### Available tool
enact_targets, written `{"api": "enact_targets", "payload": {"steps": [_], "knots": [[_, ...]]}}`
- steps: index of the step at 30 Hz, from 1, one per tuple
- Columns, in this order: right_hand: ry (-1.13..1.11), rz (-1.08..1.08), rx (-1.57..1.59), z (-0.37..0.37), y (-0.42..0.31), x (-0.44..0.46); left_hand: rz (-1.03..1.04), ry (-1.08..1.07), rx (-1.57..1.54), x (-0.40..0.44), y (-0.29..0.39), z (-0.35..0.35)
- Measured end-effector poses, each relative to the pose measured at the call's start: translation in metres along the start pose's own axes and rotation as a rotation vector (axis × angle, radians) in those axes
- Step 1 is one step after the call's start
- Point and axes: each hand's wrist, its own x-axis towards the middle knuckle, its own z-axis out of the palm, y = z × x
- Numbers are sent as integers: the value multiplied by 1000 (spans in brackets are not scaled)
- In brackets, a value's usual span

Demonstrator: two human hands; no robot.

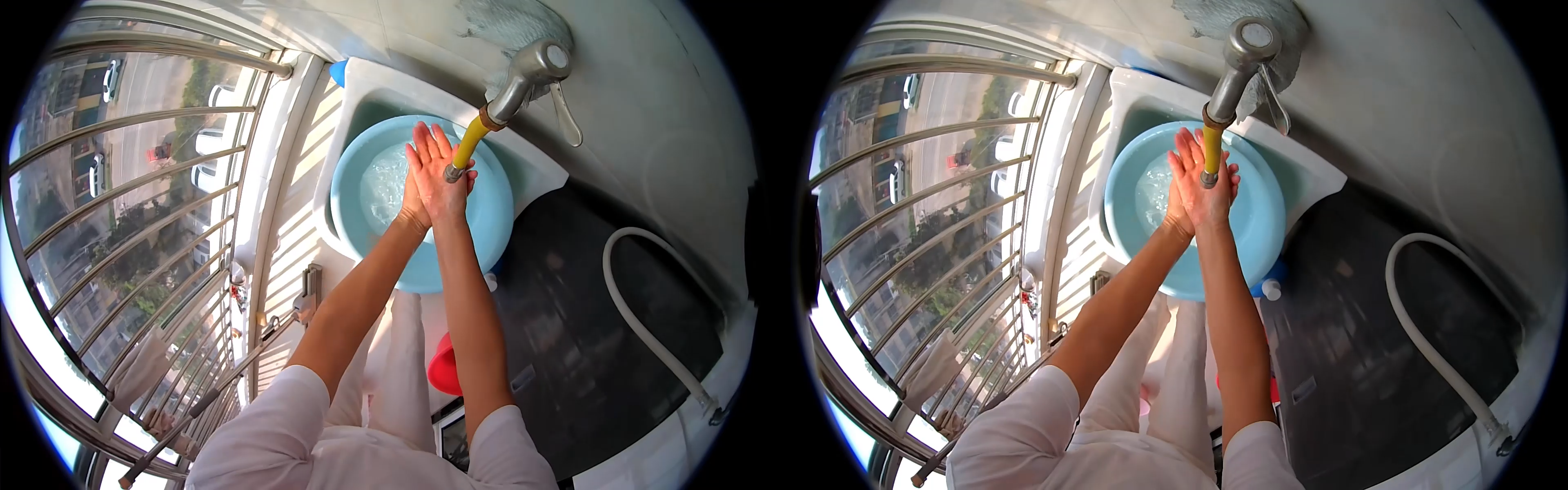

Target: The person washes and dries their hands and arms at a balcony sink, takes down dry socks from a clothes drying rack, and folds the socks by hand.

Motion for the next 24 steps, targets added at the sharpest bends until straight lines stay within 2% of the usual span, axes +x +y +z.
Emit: {"api": "enact_targets", "payload": {"steps": [1, 2, 4, 5, 8, 11, 12, 14, 16, 18, 19, 20, 22, 24], "knots": [[-6, 3, -36, 4, 2, 9, 36, 48, -8, -15, -7, 17], [-7, 6, -76, 7, 3, 16, 10, 31, -38, -23, -15, 6], [121, 164, -319, -15, 5, 39, -45, -5, -100, -30, -30, -11], [182, 241, -440, -27, 8, 47, 16, 133, -150, -27, -33, -9], [218, 85, -1091, -14, 6, 46, 43, 265, -109, -26, -34, -6], [-133, -223, -1827, 1, 5, 46, 71, 470, -161, -31, -45, 17], [-260, -339, -2061, 6, 2, 45, 117, 418, -78, -43, -53, 24], [-422, -614, -2266, 0, -8, 51, 239, 777, 343, -56, -81, 43], [-298, -551, -2352, -4, -11, 48, 160, 697, 331, -64, -74, 44], [92, -218, -1599, -10, -2, 47, 121, 587, 298, -56, -53, 39], [255, -63, -1204, -12, 4, 44, 100, 495, 84, -36, -42, 5], [234, 23, -917, -11, 4, 40, 88, 326, 36, -22, -25, -4], [177, 173, -348, -7, 0, 32, 41, 313, 122, -21, -11, 16], [122, 138, -206, -6, -2, 28, 55, 223, 86, -35, -22, 27]]}}
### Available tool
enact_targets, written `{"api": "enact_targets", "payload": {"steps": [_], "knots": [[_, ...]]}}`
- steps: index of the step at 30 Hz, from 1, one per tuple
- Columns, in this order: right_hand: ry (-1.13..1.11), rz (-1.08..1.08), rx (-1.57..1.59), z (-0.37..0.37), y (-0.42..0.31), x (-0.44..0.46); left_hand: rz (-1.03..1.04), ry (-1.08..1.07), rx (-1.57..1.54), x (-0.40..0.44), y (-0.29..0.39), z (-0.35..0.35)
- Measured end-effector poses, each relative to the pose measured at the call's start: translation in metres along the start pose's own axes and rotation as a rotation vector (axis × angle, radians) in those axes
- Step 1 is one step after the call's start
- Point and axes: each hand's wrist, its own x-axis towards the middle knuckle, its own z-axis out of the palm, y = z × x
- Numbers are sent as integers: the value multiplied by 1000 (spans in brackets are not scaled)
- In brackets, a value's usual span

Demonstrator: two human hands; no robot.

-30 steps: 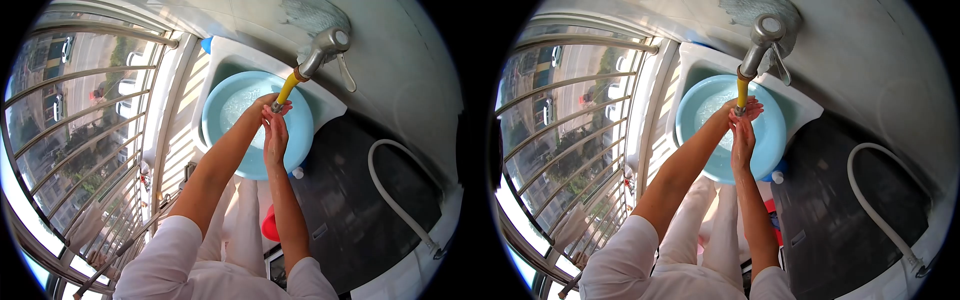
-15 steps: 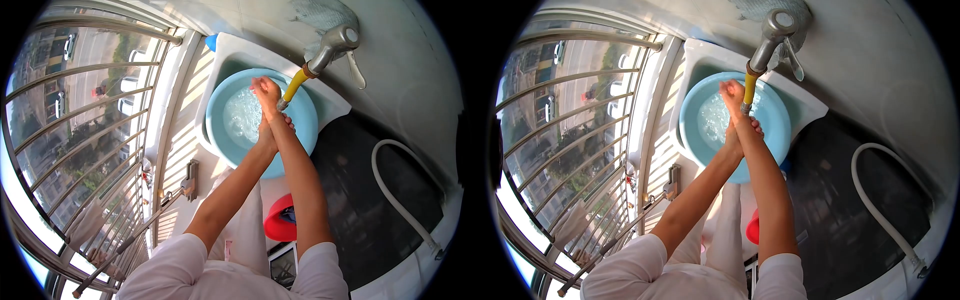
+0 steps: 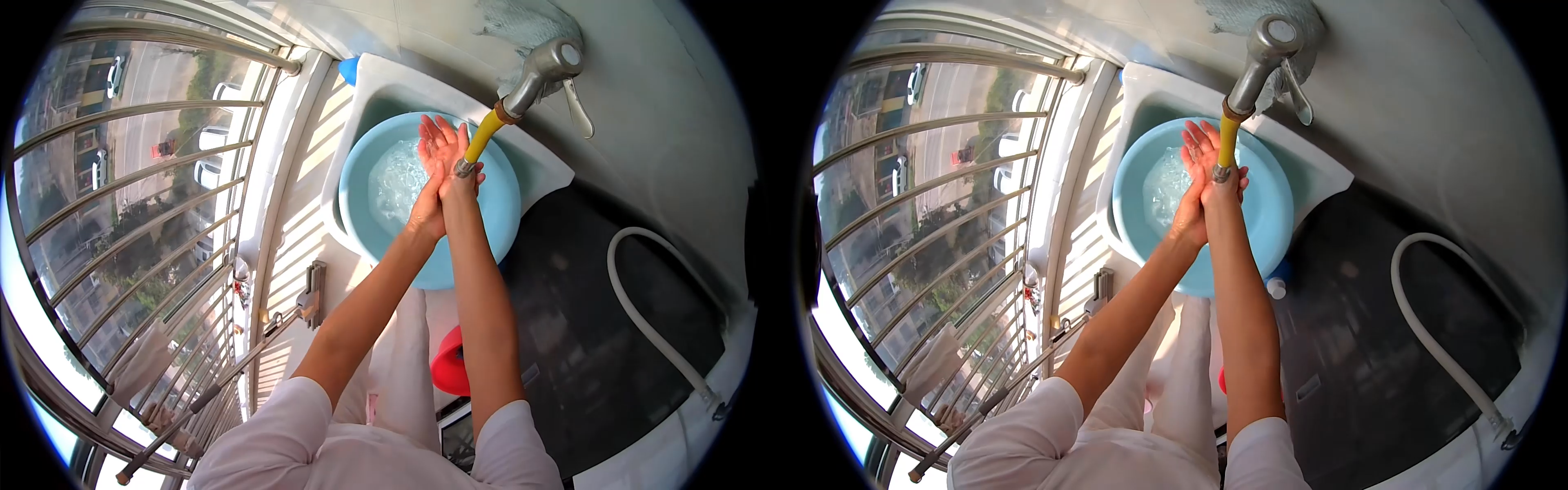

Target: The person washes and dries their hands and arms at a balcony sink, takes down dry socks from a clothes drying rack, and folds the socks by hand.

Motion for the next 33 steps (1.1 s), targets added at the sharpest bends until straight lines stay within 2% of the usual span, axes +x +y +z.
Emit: {"api": "enact_targets", "payload": {"steps": [2, 4, 5, 7, 8, 10, 12, 14, 15, 16, 17, 19, 20, 22, 23, 24, 26, 28, 29, 32, 33], "knots": [[8, 57, 141, -4, 0, 3, -9, -103, -7, 1, -3, -7], [26, 41, -41, -5, -1, 2, -49, -211, 12, 5, -4, -21], [19, 29, -124, -11, -2, 4, -63, -153, -54, 9, -8, -26], [18, -61, -257, -13, -10, 5, -96, 66, 64, 15, -6, -21], [186, -173, -656, -12, -7, 3, -113, 175, 123, 19, -4, -17], [530, -398, -1453, 63, -14, -44, -202, 229, 123, 26, -2, -16], [520, -587, -1779, 72, -14, -65, -269, 229, 165, 39, 3, -18], [147, -705, -1610, 36, -1, -67, -312, 187, 247, 62, 13, -36], [-33, -757, -1516, 19, 4, -70, -258, 188, 212, 88, 17, -58], [-211, -804, -1415, 20, 3, -80, -47, 163, 332, 81, 21, -51], [-202, -899, -1453, 23, 11, -102, -87, 220, 247, 83, 28, -39], [-96, -762, -1259, 30, 31, -133, -108, 302, 142, 96, 35, -28], [-40, -708, -1187, 35, 35, -149, -135, 242, 148, 103, 35, -32], [201, -524, -713, 49, 47, -175, -187, 124, 158, 104, 35, -29], [244, -367, -446, 55, 45, -182, -188, 240, 205, 101, 33, -19], [312, -280, -272, 48, 51, -178, -165, 240, 149, 101, 29, -20], [179, 50, 17, 46, 38, -161, -120, 236, 39, 103, 20, -21], [185, 96, 10, 21, 28, -119, -114, 197, -129, 89, 14, -13], [209, 49, 11, -3, 19, -86, -109, 176, -210, 78, 13, -7], [351, -25, -96, -45, 8, -40, 59, -22, -113, 57, 8, -4], [406, -38, -156, -48, 6, -36, 30, -2, -81, 55, 11, 1]]}}
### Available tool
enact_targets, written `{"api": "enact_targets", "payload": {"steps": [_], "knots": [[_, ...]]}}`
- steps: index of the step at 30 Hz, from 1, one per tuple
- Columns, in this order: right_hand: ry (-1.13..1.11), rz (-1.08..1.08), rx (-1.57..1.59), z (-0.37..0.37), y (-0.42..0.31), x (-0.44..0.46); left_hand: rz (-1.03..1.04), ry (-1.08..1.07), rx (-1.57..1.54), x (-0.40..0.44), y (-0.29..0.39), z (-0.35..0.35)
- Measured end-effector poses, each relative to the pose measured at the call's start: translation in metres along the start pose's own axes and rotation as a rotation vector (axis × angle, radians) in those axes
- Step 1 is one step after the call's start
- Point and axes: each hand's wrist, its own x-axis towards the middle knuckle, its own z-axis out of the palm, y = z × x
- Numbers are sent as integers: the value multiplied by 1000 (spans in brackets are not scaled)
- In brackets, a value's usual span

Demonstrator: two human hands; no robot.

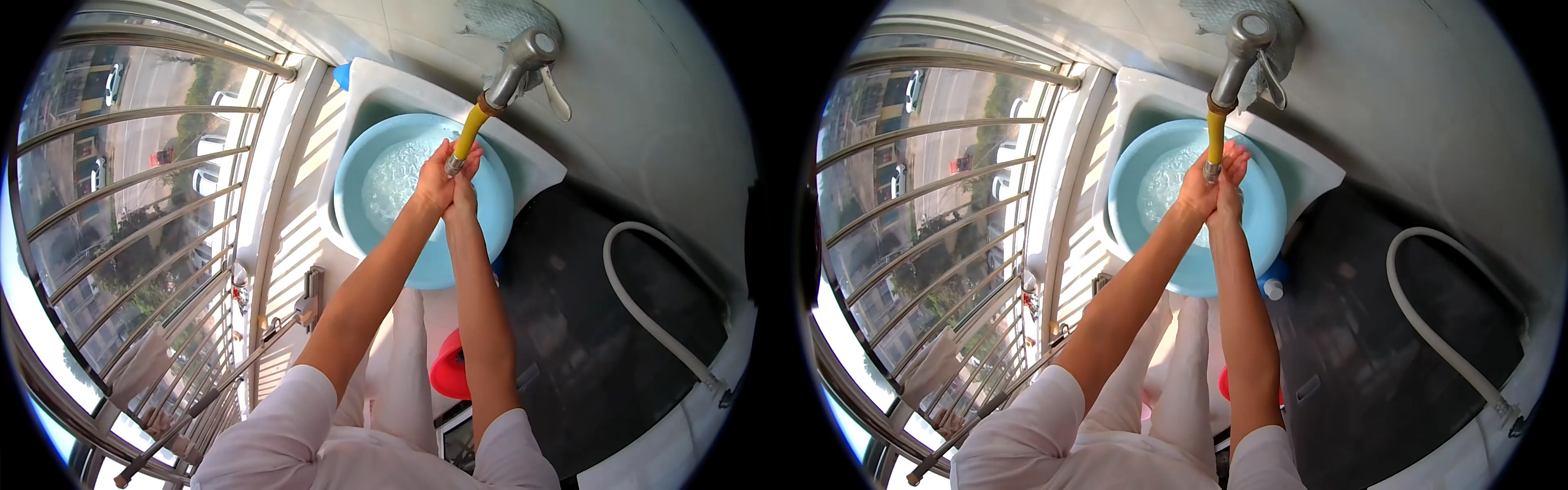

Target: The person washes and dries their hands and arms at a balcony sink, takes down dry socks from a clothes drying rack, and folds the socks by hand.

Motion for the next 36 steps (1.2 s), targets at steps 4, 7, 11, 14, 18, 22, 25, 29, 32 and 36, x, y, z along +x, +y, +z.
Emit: {"api": "enact_targets", "payload": {"steps": [4, 7, 11, 14, 18, 22, 25, 29, 32, 36], "knots": [[-89, 124, 181, 36, 14, -85, -86, 96, 46, 12, 11, 4], [-118, 168, 97, 42, 9, -81, -111, 73, 32, 25, 18, 0], [-116, -27, 179, 24, -1, -18, 104, 30, 243, 6, 18, 7], [-306, -104, 167, 17, -1, 9, 448, 79, 861, -23, 25, 9], [-406, -33, 189, 24, 3, -4, 794, 222, 1130, -34, 43, -5], [-481, -30, 230, 42, -10, -14, 435, 34, 641, -14, 56, -27], [-665, 6, 302, 59, -19, -10, 112, -136, 217, -13, 50, -30], [-804, 45, 235, 74, -25, 0, 68, -331, 112, -26, 25, -14], [-741, 41, 71, 87, -31, 2, -36, -271, 131, -28, 9, -26], [-647, -8, -174, 88, -26, 15, -22, -59, 7, -26, 1, -18]]}}
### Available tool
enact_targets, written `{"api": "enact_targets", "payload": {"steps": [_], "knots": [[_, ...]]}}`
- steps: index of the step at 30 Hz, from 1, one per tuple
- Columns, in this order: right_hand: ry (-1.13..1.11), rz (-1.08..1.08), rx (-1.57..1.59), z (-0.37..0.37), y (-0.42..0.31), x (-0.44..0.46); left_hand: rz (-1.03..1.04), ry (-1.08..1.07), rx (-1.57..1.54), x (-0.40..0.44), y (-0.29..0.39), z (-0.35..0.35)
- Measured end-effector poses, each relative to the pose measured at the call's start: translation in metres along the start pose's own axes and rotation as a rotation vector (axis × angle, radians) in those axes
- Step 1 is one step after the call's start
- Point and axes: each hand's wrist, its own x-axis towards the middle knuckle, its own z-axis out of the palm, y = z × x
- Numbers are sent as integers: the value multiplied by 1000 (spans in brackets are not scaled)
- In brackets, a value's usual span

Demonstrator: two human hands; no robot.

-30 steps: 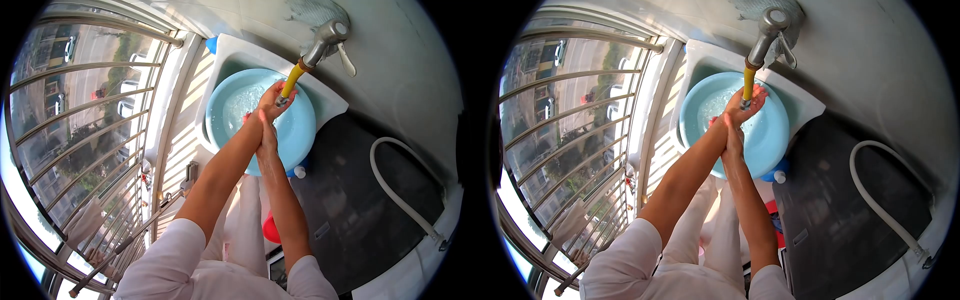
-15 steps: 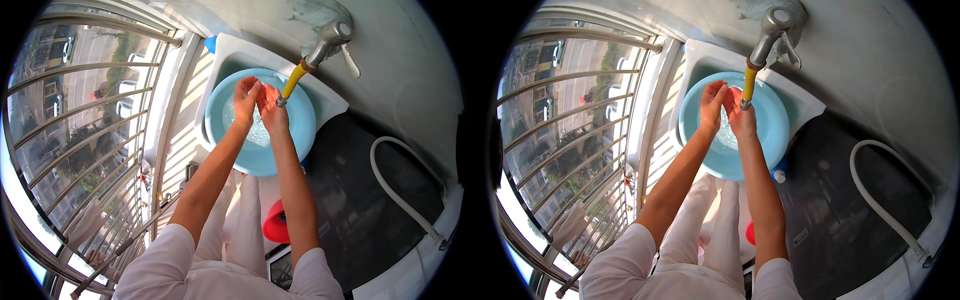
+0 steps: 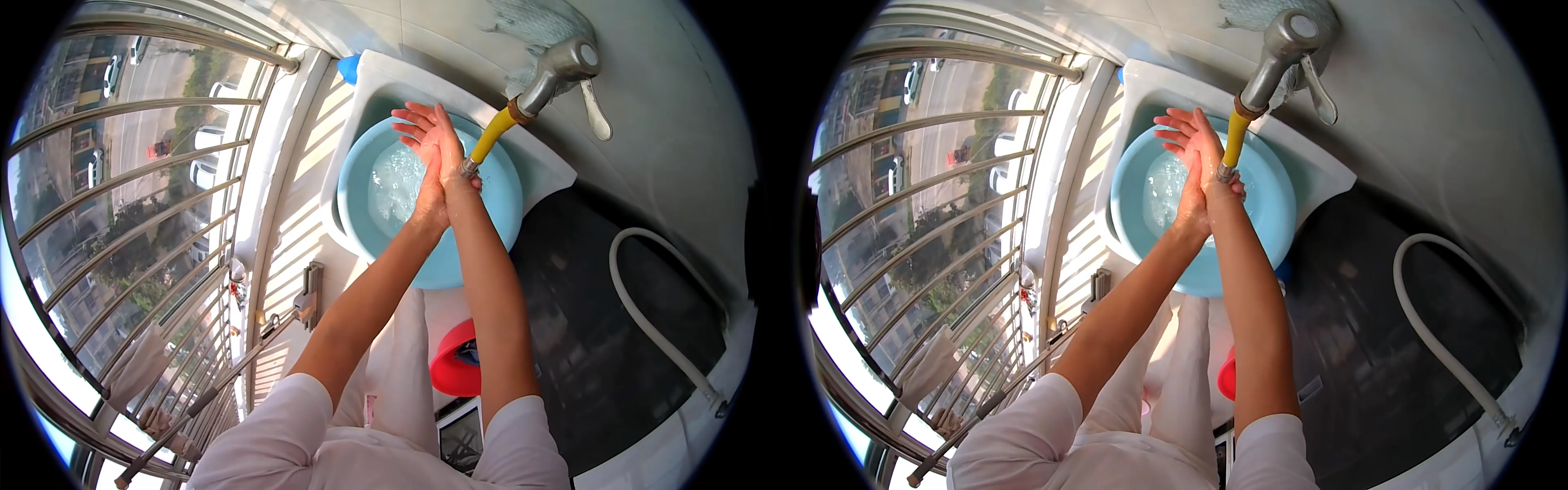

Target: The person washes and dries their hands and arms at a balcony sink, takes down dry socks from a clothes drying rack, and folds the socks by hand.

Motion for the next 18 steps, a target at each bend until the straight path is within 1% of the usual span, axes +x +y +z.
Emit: {"api": "enact_targets", "payload": {"steps": [3, 4, 5, 7, 8, 9, 10, 11, 12, 13, 14, 15, 16, 17, 18], "knots": [[33, -183, -714, -9, 20, 4, -73, 178, -95, 2, -4, -11], [60, -283, -881, -9, 20, 7, -97, 288, -117, 0, -2, -8], [90, -389, -1052, -12, 16, 10, -48, 326, -46, -1, -8, -5], [152, -582, -1382, -9, 9, 7, 48, 423, 91, -41, -28, 29], [129, -523, -1630, -13, 0, 6, 171, 446, 331, -49, -52, 19], [155, -574, -1672, -15, 1, 7, 294, 461, 574, -57, -65, 25], [182, -623, -1717, -19, 2, 7, 169, 438, 518, -64, -61, 25], [208, -666, -1769, -22, 5, 4, 121, 448, 503, -65, -56, 25], [240, -680, -1735, -24, 8, 4, 74, 452, 485, -61, -50, 28], [326, -519, -1337, -26, 8, 6, 31, 457, 468, -55, -45, 30], [395, -356, -929, -25, 9, 8, 36, 337, 446, -51, -41, 28], [448, -191, -520, -24, 10, 9, 65, 274, 377, -41, -32, 23], [436, -90, -217, -20, 9, 2, 88, 293, 311, -32, -18, 25], [286, 50, 73, -21, 9, 0, 38, 148, 111, -14, -5, 10], [231, 7, 255, -13, 9, -9, 86, 119, 56, -7, 3, 9]]}}
